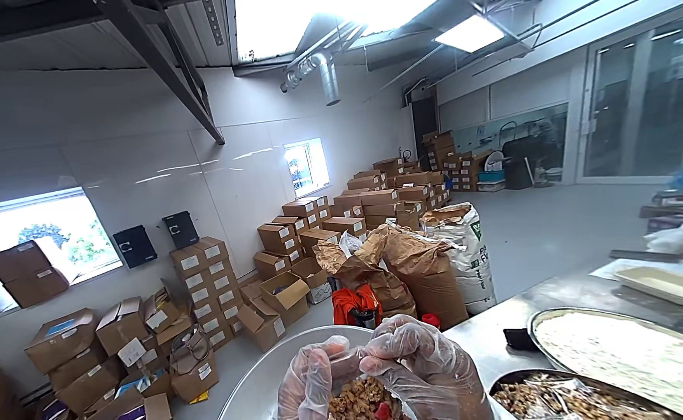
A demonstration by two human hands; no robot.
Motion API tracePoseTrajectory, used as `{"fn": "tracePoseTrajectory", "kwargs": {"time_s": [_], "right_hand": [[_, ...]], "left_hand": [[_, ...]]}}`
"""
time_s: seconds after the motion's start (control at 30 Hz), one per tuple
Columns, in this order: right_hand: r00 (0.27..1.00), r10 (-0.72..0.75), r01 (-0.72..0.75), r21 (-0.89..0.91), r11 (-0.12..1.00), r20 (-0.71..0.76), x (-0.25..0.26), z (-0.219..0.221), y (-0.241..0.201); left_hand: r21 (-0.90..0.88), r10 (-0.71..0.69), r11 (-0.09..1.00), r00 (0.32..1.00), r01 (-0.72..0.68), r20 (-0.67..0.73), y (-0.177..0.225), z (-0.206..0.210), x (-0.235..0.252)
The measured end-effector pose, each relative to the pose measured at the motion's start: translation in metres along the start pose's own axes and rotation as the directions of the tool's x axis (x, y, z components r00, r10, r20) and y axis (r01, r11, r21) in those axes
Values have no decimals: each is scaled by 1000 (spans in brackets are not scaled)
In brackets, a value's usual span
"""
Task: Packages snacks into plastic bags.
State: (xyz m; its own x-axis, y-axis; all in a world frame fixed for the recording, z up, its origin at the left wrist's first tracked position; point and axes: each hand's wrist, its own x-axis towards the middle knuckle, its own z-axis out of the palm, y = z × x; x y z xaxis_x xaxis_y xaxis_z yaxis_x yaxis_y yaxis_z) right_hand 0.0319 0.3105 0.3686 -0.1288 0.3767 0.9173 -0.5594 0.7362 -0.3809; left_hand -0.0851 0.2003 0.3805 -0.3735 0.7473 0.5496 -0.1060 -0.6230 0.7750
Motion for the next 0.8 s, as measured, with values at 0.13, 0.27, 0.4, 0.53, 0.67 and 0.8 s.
{"fn": "tracePoseTrajectory", "kwargs": {"time_s": [0.13, 0.27, 0.4, 0.53, 0.67, 0.8], "right_hand": [[1000, -17, 17, -22, 1000, 4, 0, -1, 3], [1000, -21, 21, -18, 1000, 15, 1, 0, 4], [1000, -1, 2, -22, 1000, 26, -1, 0, 5], [999, 25, -25, -30, 999, 20, -3, 0, 5], [995, 104, -104, 50, 993, 6, -4, 1, 1], [969, 242, -244, 40, 969, 57, -5, 1, 0]], "left_hand": [[2, 24, 1000, 1000, -24, 18, -1, 0, 0], [66, 61, 996, 997, -64, 49, -4, -3, 0], [177, 81, 981, 997, -76, -19, -9, -5, 1], [201, 96, 976, 993, -80, -70, -8, -3, 0], [241, 142, 963, 986, -118, -86, -8, -1, -1], [248, 201, 954, 974, -171, -101, -13, -2, 0]]}}
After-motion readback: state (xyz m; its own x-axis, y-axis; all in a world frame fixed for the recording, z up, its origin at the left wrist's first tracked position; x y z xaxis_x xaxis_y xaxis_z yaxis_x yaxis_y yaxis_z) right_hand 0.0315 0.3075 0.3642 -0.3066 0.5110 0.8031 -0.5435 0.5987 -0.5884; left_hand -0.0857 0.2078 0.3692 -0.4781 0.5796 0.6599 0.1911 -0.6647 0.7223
